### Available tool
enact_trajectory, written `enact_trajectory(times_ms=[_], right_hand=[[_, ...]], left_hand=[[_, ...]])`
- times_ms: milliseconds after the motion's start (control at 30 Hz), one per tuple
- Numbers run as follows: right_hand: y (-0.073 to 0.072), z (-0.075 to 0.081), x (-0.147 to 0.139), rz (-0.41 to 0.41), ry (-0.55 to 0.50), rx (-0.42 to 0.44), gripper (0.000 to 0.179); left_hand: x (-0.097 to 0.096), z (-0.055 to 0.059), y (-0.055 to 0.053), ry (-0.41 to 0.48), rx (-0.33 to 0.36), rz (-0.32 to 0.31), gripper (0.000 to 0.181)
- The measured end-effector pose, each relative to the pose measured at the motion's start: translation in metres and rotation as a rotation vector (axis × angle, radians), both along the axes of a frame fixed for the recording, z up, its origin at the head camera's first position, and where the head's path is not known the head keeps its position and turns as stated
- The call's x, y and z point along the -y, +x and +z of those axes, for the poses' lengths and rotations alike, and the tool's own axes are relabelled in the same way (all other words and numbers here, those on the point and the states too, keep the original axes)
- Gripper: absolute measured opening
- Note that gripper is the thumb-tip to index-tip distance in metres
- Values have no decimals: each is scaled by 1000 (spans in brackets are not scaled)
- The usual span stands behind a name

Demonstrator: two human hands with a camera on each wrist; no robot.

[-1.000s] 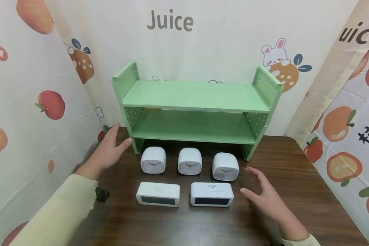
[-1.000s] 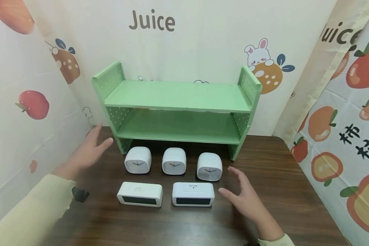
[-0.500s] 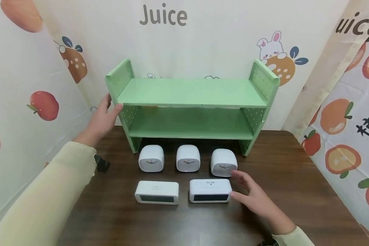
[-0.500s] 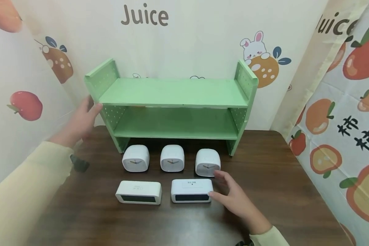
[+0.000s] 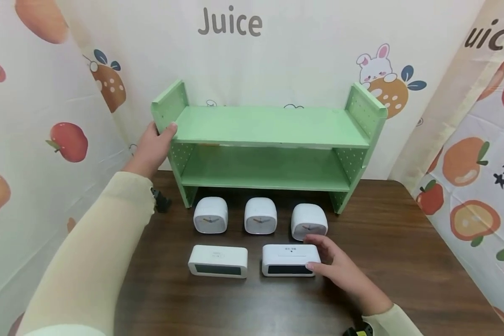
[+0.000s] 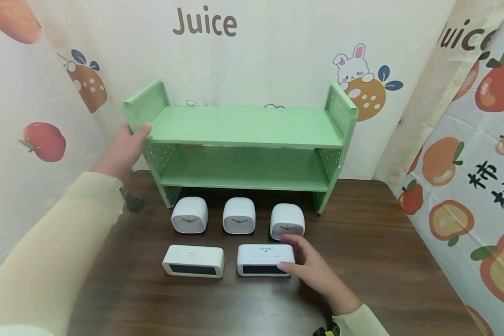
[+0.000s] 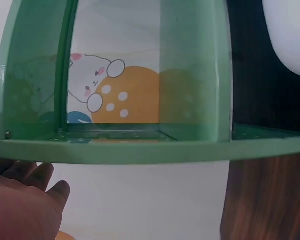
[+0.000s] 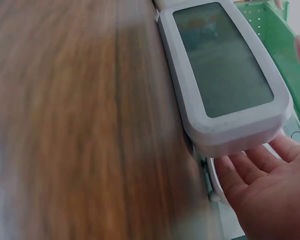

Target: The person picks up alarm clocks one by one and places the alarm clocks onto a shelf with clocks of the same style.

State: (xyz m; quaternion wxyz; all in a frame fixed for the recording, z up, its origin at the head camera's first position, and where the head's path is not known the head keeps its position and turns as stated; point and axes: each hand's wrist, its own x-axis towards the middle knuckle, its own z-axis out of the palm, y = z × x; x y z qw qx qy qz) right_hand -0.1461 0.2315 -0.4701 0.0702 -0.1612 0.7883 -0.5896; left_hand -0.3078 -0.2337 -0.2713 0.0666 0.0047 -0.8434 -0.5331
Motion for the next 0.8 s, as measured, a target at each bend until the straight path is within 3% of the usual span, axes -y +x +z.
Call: enact_trajectory(times_ms=[100, 267, 533, 800], right_hand=[[-2, -5, 1, 32, -72, 14, 57], [-4, -11, 2, 37, -102, 21, 50], [-3, -14, 5, 30, -82, -36, 41], [3, -25, 16, 17, -230, -63, 48]], left_hand=[[-5, -2, -6, 80, 21, 2, 81], [-9, -6, -13, 204, 37, 17, 72], [-15, -9, -19, 280, 51, 61, 67], [-12, -14, -22, 339, 56, 59, 67]])
